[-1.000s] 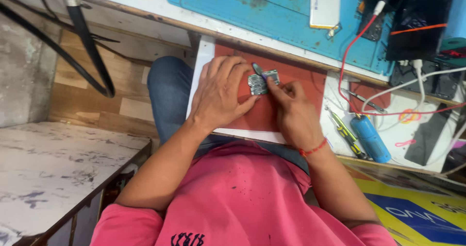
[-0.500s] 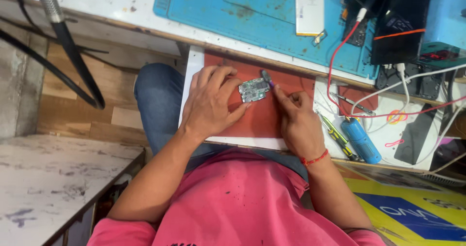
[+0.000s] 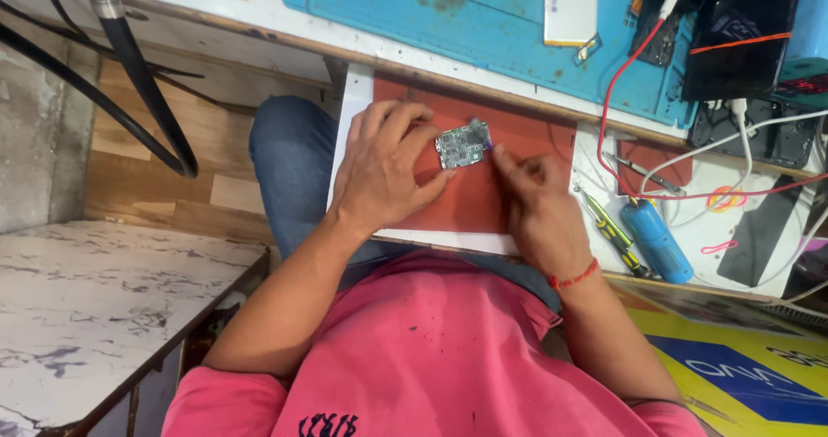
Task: The person uses a small tool to scrape and clean the surface of a small electronic circuit board. They repeatedly rub the tool across the board's surface while holding it steady with their other hand.
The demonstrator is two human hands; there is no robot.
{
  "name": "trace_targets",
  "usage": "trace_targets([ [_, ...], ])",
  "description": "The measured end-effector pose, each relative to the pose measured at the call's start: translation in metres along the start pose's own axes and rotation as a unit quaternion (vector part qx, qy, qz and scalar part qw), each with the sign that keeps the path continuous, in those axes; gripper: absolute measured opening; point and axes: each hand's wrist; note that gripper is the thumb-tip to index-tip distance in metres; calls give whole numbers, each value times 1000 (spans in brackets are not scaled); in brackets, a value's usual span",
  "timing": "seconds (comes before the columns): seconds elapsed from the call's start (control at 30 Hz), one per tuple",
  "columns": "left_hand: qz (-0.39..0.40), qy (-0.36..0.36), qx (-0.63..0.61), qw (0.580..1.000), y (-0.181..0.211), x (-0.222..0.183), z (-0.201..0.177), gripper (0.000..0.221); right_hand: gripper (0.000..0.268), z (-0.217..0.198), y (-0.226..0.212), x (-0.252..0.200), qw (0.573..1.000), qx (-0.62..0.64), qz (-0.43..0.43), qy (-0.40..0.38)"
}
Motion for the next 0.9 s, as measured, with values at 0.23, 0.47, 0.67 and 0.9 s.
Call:
trace_targets([
  [0.23, 2, -9, -11, 1000, -3, -1, -1, 51, 61, 5, -7, -2, 999, 9, -37, 5],
  [0.47, 6, -9, 15, 1000, 8, 16, -10, 52, 60, 3, 0, 9, 1000, 11, -2, 13],
  [0.67, 3, -6, 3, 1000, 0, 11, -9, 50, 59, -3, 3, 8, 999, 25, -43, -14],
  [0.9, -3, -12, -1, 1000, 0, 3, -3, 49, 59, 4, 6, -3, 999, 42, -11, -8],
])
Point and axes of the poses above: each hand's wrist, its own x-axis towards the middle knuckle, its own z-axis out of the palm, y = z × x, and after that the axes turned 1 degree about x, right-handed
